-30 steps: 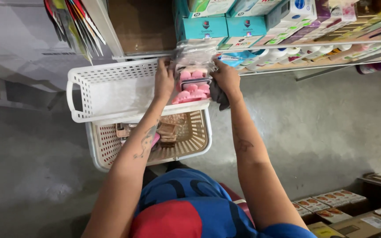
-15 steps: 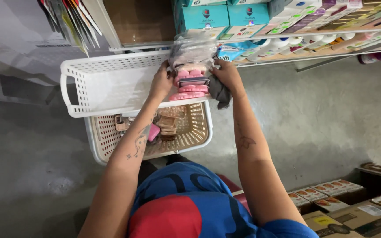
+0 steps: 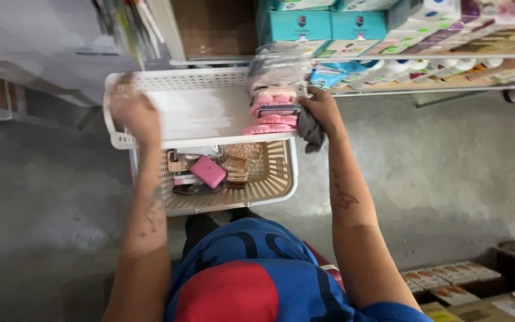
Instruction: Wiping dust off packaged phone cases with a cloth and placing them into a shopping basket.
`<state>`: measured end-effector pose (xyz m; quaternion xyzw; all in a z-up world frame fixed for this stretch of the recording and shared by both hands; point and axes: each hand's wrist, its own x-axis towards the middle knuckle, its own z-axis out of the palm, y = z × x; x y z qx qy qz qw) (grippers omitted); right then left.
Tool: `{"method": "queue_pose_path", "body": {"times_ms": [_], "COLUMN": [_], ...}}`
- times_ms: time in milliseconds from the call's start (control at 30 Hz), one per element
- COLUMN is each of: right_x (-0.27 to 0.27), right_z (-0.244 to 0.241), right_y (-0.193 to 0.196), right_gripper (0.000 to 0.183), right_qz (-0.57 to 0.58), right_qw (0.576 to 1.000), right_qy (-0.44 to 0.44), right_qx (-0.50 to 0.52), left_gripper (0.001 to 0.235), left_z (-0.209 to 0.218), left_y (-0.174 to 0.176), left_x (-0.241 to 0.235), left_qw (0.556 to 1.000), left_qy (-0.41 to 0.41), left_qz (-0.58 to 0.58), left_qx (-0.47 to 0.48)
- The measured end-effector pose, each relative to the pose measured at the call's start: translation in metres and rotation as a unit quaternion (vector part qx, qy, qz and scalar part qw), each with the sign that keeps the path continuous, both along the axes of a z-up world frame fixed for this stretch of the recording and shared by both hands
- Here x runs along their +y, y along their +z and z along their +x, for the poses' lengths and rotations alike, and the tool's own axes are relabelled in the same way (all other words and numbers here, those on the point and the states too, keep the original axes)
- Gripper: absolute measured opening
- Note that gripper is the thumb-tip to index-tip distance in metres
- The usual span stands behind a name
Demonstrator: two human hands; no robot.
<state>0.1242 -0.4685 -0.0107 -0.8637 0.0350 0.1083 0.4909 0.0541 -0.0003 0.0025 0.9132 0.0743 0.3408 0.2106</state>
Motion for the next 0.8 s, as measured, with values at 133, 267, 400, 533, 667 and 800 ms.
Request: {"method": "queue_pose_path", "body": {"times_ms": [133,267,400,533,667,800], "right_x": [-0.006,0.004,-0.027,-0.005,0.006,-0.002], "right_z": [0.006,0.013,0.030,0.012,0.007,0.005], "right_y": [-0.013,0.006,-0.044,-0.004,0.017,0.017], "right_gripper": [0.039,0.038,0.045,0.049,0.050,0.050], "right_qz": [-0.009,-0.094,-0.155,-0.165,-0.141,-0.137], "right_qw": [1.000,0.995,0.963,0.982,0.988,0.986], "right_qy": [0.014,-0.001,0.104,0.060,0.037,0.066], "right_qx": [-0.016,-0.023,-0.197,-0.075,-0.049,-0.062], "left_gripper": [0.049,0.027,0.033,0.028,0.039,0.054], "left_z": [-0.011,-0.011,-0.016,-0.018,-0.022,-0.025], "left_y": [-0.060,-0.081,-0.057,-0.054,-0.043,-0.091], "left_x": [0.071,0.087,0.090,0.095,0.095,0.109], "left_qw": [0.976,0.956,0.946,0.950,0.940,0.960], "left_qy": [0.157,0.124,0.074,0.063,0.017,-0.040], "left_qz": [-0.046,-0.171,-0.241,-0.204,-0.226,-0.202], "left_qx": [0.146,0.202,0.206,0.227,0.256,0.188]}}
